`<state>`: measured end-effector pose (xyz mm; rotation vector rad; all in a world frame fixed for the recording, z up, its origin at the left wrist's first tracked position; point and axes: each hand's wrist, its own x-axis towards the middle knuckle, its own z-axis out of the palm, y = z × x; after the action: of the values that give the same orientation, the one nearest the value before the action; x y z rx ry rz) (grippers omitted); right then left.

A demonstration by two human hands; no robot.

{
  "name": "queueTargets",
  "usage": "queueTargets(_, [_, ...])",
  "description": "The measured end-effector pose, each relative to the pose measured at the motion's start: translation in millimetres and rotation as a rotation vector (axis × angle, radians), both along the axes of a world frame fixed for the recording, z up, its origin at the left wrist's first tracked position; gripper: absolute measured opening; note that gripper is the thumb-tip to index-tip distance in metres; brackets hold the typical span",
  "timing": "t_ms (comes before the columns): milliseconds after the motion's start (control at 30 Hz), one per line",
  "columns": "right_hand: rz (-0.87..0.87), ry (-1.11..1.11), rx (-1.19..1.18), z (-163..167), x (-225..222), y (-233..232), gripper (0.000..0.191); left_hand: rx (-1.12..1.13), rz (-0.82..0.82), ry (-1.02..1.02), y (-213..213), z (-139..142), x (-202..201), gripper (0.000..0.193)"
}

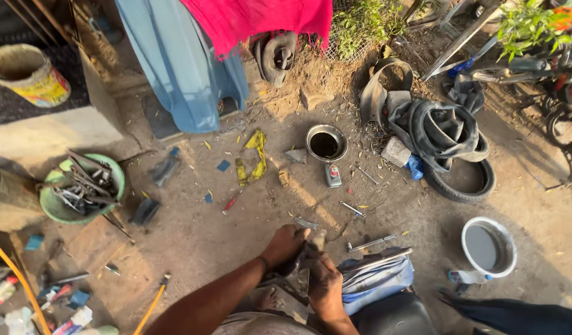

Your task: The person picks up a black plastic motorcycle side cover, wipes it repeatedly with a blue cloth, scrapes its inner surface with a small hand tool, and pours liquid from a plastic bottle over the part while continuing to wipe it over the motorcycle seat.

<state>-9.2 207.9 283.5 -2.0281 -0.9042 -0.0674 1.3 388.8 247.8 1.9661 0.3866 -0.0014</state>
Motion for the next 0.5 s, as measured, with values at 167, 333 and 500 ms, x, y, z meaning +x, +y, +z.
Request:
queueTargets(167, [0.296,-0.193,-0.493,17.8,-0.1,-4.1,0.034,-0.352,-0.021,0.327,9.7,-10.9,-20.2,0.054])
queueTargets(333, [0.576,-0.143,-0.176,17.0,-5.5,-9.9,0.040,-0.235,-0.110,0.129,0.4,-33.2,-27.2,0.049])
queueTargets(500, [0.057,0.888,0.040,-11.8,-0.9,-13.0,0.052,-0.664,-0.141,0.335,10.2,-16.1,-28.8,0.054])
